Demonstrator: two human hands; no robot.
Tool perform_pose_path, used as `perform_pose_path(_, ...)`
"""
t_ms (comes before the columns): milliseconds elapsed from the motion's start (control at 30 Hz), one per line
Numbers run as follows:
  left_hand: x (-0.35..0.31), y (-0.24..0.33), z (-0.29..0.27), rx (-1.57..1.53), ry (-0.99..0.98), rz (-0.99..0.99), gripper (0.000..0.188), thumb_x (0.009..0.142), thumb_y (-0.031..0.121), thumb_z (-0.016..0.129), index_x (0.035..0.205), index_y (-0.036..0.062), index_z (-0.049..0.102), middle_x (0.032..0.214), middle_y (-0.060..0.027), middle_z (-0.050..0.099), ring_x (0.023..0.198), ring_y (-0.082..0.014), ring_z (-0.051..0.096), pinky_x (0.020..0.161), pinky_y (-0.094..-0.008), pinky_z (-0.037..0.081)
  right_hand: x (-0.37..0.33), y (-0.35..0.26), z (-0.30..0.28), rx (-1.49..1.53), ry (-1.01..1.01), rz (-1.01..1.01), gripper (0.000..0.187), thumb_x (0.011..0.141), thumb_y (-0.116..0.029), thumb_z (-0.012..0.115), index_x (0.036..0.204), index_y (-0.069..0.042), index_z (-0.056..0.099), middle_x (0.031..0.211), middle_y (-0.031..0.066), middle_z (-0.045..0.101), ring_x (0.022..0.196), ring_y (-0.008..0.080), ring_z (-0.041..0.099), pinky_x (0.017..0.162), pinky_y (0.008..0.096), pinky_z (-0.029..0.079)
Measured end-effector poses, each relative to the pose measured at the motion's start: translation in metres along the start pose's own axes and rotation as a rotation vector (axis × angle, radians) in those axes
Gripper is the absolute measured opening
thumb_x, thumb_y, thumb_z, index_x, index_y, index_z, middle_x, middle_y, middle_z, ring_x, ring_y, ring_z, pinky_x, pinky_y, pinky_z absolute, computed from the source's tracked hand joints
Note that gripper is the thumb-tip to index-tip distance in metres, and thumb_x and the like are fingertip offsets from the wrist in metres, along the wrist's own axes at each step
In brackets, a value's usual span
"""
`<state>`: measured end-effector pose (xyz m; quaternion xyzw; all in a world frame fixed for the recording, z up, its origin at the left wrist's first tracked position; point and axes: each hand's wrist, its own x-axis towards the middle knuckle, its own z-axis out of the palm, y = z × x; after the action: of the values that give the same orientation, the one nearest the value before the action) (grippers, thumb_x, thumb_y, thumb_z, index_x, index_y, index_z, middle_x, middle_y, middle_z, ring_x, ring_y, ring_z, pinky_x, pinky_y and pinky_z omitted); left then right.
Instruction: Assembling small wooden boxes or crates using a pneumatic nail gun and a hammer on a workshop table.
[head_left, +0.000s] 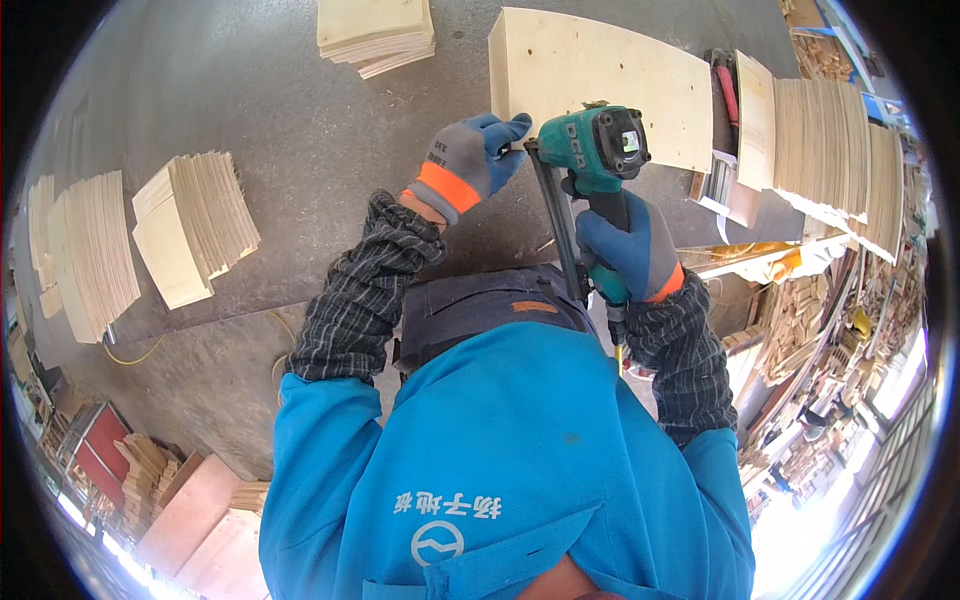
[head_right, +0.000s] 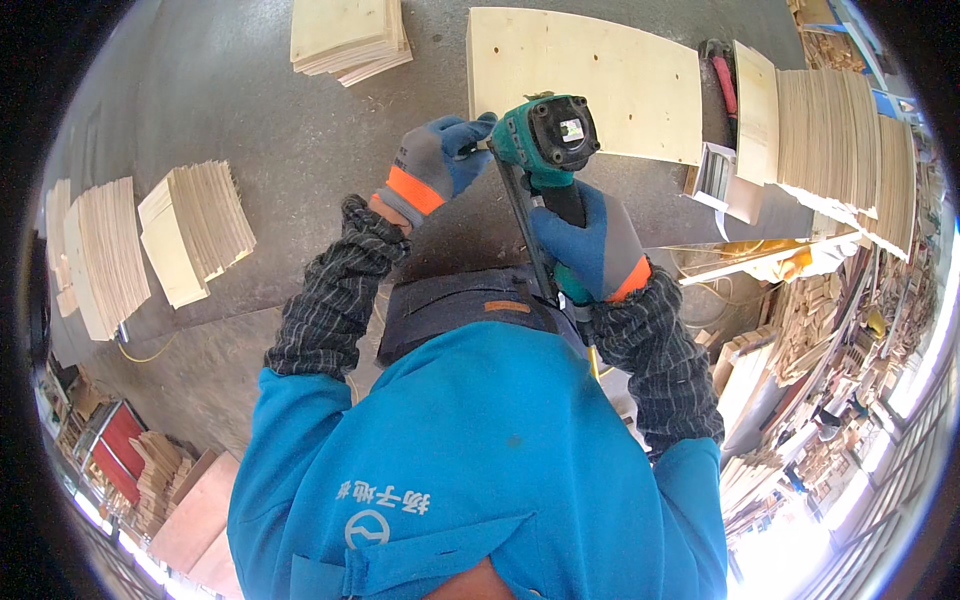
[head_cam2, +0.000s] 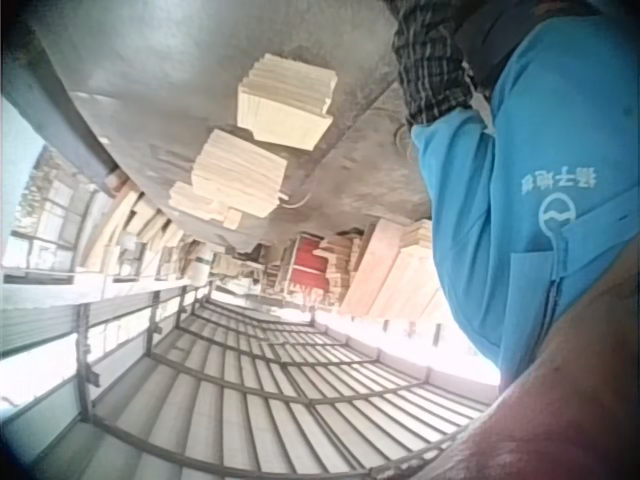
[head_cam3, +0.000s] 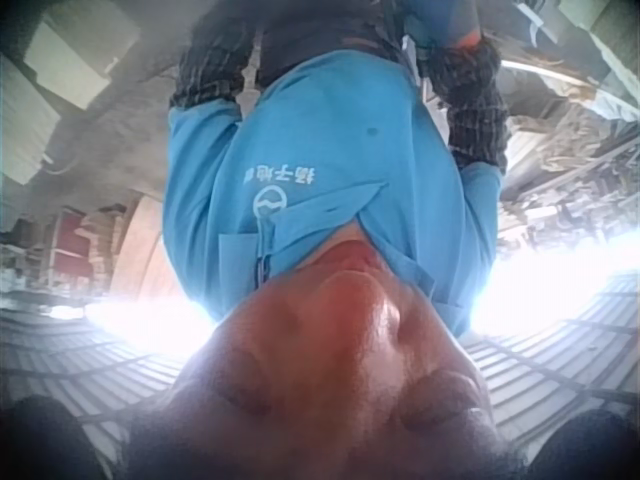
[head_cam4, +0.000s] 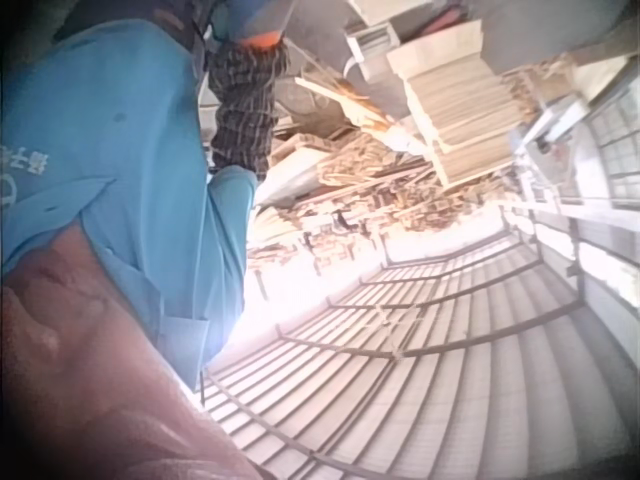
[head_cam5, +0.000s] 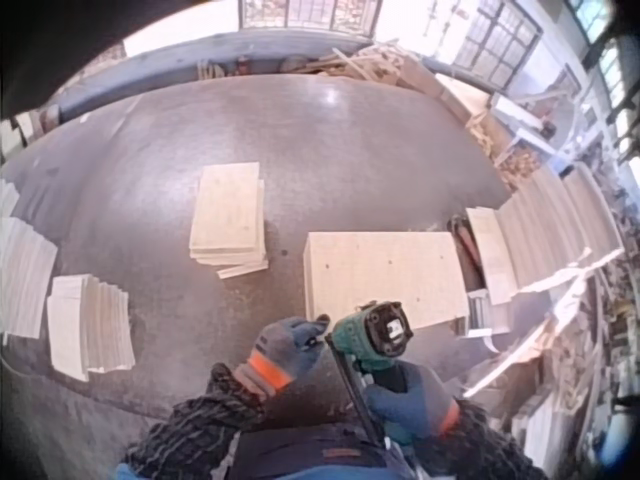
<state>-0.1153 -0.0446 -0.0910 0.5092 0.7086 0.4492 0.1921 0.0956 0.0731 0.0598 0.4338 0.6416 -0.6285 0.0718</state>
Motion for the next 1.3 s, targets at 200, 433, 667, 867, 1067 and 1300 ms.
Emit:
perform_pose_path(200,0.001,-0.005,0.002,0.004,0.017,0.056,0.039,0.087,0.012,0.081,0.126,0.0096,0.078,0.101,-0.0140,0.078,0.084,-0.0322,0.076,0.076,-0.0403,0.063,0.003,0.001,0.001,-0.025,0.013,-0.036,0.040,0.093,-0.027,0.072,0.120,0.003,0.073,0.095,0.0078,0.074,0.084,0.0118,0.066,0.076,0.0332,0.056)
perform_pose_path(433,0.001,-0.009,0.003,0.015,0.024,0.092,0.036,0.087,0.012,0.082,0.122,0.0090,0.079,0.099,-0.0133,0.078,0.084,-0.0318,0.076,0.075,-0.0398,0.063,0.006,0.002,0.000,-0.065,0.007,-0.016,0.043,0.093,-0.026,0.073,0.124,0.004,0.072,0.097,0.0090,0.075,0.088,0.0122,0.067,0.079,0.0340,0.057)
perform_pose_path(667,0.002,-0.009,0.004,-0.045,0.018,0.043,0.038,0.085,0.009,0.083,0.123,0.0093,0.079,0.099,-0.0128,0.078,0.086,-0.0304,0.076,0.076,-0.0397,0.063,0.007,0.002,0.001,-0.062,0.015,-0.020,0.042,0.093,-0.025,0.072,0.123,0.005,0.072,0.096,0.0091,0.075,0.089,0.0120,0.067,0.080,0.0336,0.057)
perform_pose_path(867,0.002,-0.007,0.004,-0.047,0.071,0.078,0.029,0.086,0.007,0.083,0.115,0.0089,0.080,0.097,-0.0138,0.078,0.084,-0.0305,0.077,0.075,-0.0385,0.063,0.004,-0.002,0.001,-0.086,0.013,-0.002,0.041,0.093,-0.025,0.072,0.121,0.005,0.072,0.095,0.0089,0.075,0.086,0.0127,0.067,0.077,0.0337,0.056)
perform_pose_path(1067,0.000,-0.009,0.005,-0.030,0.036,0.060,0.039,0.085,0.008,0.083,0.123,0.0098,0.078,0.101,-0.0126,0.078,0.085,-0.0298,0.076,0.077,-0.0381,0.064,0.005,0.001,0.002,-0.082,0.011,-0.022,0.040,0.094,-0.023,0.070,0.123,0.004,0.073,0.090,0.0060,0.072,0.082,0.0107,0.065,0.073,0.0314,0.055)
perform_pose_path(1300,-0.002,-0.008,0.005,-0.046,0.063,0.065,0.035,0.089,0.013,0.084,0.123,0.0084,0.078,0.100,-0.0148,0.078,0.084,-0.0296,0.077,0.074,-0.0387,0.063,-0.020,-0.011,-0.005,0.069,0.062,-0.008,0.043,0.094,-0.021,0.067,0.131,0.001,0.071,0.084,0.0023,0.066,0.073,0.0089,0.061,0.067,0.0283,0.051)
